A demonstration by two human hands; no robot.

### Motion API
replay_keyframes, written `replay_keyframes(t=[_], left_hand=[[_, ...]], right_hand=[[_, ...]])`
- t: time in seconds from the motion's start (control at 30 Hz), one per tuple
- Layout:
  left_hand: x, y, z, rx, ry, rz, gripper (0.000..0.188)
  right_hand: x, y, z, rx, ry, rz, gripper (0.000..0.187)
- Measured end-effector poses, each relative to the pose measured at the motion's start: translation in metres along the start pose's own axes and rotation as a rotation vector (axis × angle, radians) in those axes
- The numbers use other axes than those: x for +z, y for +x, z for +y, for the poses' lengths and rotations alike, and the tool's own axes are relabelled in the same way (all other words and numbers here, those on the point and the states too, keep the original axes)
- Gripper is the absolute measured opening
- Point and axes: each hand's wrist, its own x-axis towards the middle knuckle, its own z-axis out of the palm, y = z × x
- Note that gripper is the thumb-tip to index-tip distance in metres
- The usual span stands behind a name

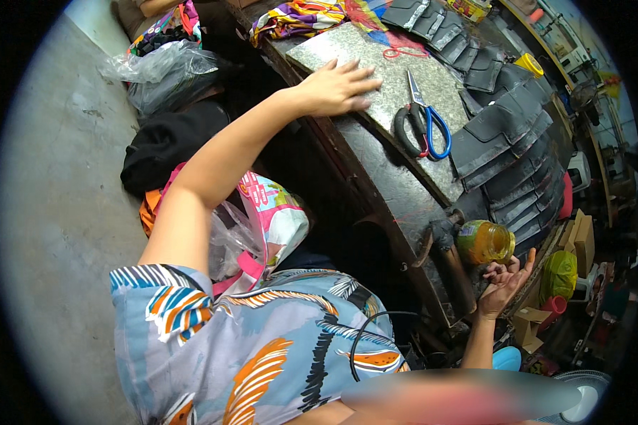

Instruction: The person repeatedly picks up black leather shoe parts, applies a yellow adhesive to the edges with a small brush, and places them back on the table. The person also uses scissors to trim a piece of leather.

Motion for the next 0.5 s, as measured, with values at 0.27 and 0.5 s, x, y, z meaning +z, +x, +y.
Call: replay_keyframes(t=[0.27, 0.5], left_hand=[[-0.032, -0.028, 0.006, -0.384, -0.333, 0.127, 0.06], [0.028, -0.002, -0.003, -0.642, -0.083, 0.224, 0.076]], right_hand=[[0.003, 0.0, -0.004, 0.046, 0.038, 0.038, 0.075], [0.002, -0.001, -0.003, 0.036, 0.027, 0.065, 0.074]])
